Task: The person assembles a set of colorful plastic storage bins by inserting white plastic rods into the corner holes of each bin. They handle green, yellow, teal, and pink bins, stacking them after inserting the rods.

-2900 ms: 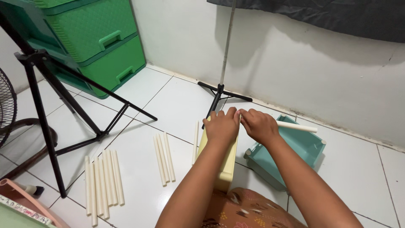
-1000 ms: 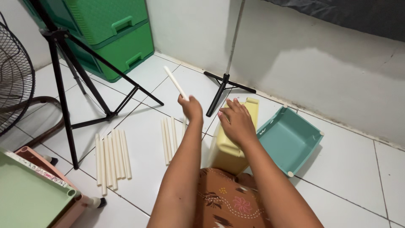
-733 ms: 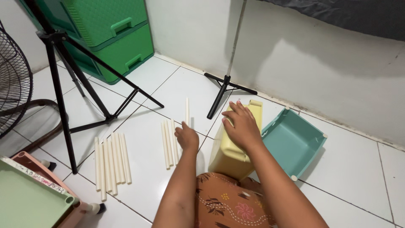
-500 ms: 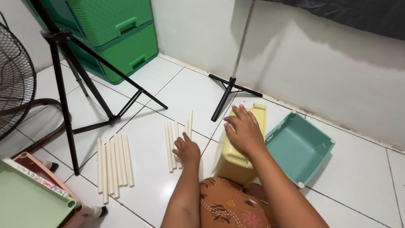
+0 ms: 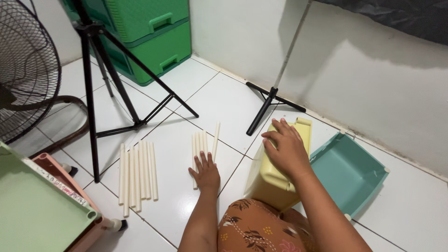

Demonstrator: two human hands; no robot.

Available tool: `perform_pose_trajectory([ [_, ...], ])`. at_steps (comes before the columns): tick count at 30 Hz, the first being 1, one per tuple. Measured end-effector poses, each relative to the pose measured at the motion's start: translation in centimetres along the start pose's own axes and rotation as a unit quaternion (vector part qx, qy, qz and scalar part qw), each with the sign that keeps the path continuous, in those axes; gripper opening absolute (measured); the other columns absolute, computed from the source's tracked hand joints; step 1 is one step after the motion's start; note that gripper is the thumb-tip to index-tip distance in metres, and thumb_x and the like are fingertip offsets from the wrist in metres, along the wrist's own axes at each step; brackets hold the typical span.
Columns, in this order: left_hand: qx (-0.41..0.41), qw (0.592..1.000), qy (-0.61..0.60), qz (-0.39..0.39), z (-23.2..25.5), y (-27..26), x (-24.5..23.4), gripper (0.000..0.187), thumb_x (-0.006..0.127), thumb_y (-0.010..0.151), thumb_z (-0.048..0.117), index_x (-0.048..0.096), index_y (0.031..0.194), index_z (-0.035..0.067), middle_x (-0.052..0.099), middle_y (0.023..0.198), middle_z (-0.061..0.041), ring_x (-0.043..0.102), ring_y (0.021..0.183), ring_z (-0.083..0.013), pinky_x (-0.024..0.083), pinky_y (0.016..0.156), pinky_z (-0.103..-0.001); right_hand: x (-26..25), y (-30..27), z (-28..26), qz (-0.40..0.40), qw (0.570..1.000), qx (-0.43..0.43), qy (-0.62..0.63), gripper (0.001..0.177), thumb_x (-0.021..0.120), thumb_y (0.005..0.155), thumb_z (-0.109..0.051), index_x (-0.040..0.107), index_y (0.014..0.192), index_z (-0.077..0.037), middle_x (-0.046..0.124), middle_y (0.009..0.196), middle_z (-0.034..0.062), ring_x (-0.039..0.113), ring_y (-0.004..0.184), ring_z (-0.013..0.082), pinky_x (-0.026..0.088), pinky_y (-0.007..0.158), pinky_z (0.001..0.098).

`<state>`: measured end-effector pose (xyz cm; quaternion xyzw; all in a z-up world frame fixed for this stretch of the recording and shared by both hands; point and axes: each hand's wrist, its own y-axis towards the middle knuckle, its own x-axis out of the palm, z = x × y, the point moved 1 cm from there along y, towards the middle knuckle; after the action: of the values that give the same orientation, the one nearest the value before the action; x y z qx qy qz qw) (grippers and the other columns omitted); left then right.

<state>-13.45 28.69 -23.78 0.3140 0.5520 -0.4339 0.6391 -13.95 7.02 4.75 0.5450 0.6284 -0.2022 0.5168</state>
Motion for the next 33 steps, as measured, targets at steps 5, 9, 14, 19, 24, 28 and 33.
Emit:
perform_pose_trajectory([
  [5, 0.049, 0.998, 0.025, 0.012, -2.0, -0.7, 0.6, 0.068, 0.039, 0.1, 0.013, 0.017, 0.162, 0.032, 0.006, 0.172, 0.0, 0.005, 0.157, -0.0294, 0.009, 0.121, -0.065, 0.4, -0.1, 0.0, 0.005, 1.0, -0.005, -0.01, 0.029, 0.059, 0.093, -0.031, 0.078, 0.11, -0.017, 0.049, 0.154, 0.011, 0.03, 0.151, 0.029, 0.02, 0.124, 0.0432],
  [9, 0.144, 0.971, 0.015, 0.191, -2.9, -0.4, 2.2, 0.041, 0.052, 0.093, 0.011, 0.052, 0.134, 0.012, 0.044, 0.154, -0.009, 0.037, 0.145, -0.0307, 0.022, 0.117, -0.061, 0.5, -0.2, 0.0, 0.008, 1.0, -0.005, -0.009, 0.029, 0.059, 0.093, -0.03, 0.078, 0.11, -0.017, 0.049, 0.154, 0.0114, 0.031, 0.151, 0.0292, 0.02, 0.123, 0.0435],
  [14, 0.157, 0.962, 0.004, 0.223, -3.3, 0.2, 3.1, 0.019, 0.06, 0.091, 0.006, 0.065, 0.108, 0.01, 0.069, 0.101, -0.006, 0.059, 0.108, -0.0274, 0.037, 0.104, -0.052, 0.6, -0.3, -0.4, 0.007, 1.0, 0.0, -0.015, 0.029, 0.059, 0.093, -0.03, 0.079, 0.109, -0.017, 0.05, 0.154, 0.0109, 0.03, 0.152, 0.0291, 0.021, 0.124, 0.0433],
  [19, 0.123, 0.963, 0.014, 0.239, -3.7, 0.3, 2.0, 0.027, 0.061, 0.086, 0.01, 0.067, 0.112, 0.015, 0.068, 0.089, -0.006, 0.059, 0.1, -0.0275, 0.036, 0.097, -0.055, 0.6, -0.2, -0.5, -0.003, 1.0, 0.004, -0.023, 0.029, 0.058, 0.094, -0.031, 0.078, 0.11, -0.018, 0.047, 0.155, 0.0112, 0.028, 0.152, 0.0301, 0.017, 0.124, 0.045],
  [24, 0.066, 0.973, 0.057, 0.212, -6.2, -0.3, 1.0, 0.023, 0.06, 0.09, 0.014, 0.066, 0.112, 0.015, 0.062, 0.104, -0.005, 0.054, 0.109, -0.0253, 0.036, 0.096, -0.053, 0.6, -0.4, -0.3, 0.001, 1.0, -0.007, -0.02, 0.027, 0.059, 0.094, -0.03, 0.078, 0.109, -0.017, 0.047, 0.158, 0.0118, 0.03, 0.152, 0.0306, 0.018, 0.125, 0.0471],
  [28, 0.019, 0.99, 0.08, 0.114, -8.2, -0.9, 0.2, 0.023, 0.059, 0.091, 0.015, 0.064, 0.113, 0.014, 0.056, 0.112, -0.006, 0.05, 0.112, -0.0243, 0.036, 0.096, -0.049, 1.0, -0.7, 0.0, 0.009, 1.0, 0.008, -0.003, 0.026, 0.061, 0.094, -0.029, 0.079, 0.108, -0.017, 0.049, 0.157, 0.0114, 0.031, 0.151, 0.0334, 0.021, 0.123, 0.0479],
  [33, -0.008, 0.99, 0.065, 0.123, -10.3, -1.2, -0.3, 0.019, 0.059, 0.092, 0.012, 0.063, 0.111, 0.011, 0.059, 0.108, -0.005, 0.052, 0.108, -0.0233, 0.036, 0.095, -0.047, 1.4, -0.5, 0.3, 0.028, 0.999, -0.038, -0.004, 0.025, 0.062, 0.094, -0.028, 0.079, 0.108, -0.017, 0.052, 0.155, 0.0141, 0.035, 0.151, 0.0351, 0.024, 0.123, 0.0477],
])
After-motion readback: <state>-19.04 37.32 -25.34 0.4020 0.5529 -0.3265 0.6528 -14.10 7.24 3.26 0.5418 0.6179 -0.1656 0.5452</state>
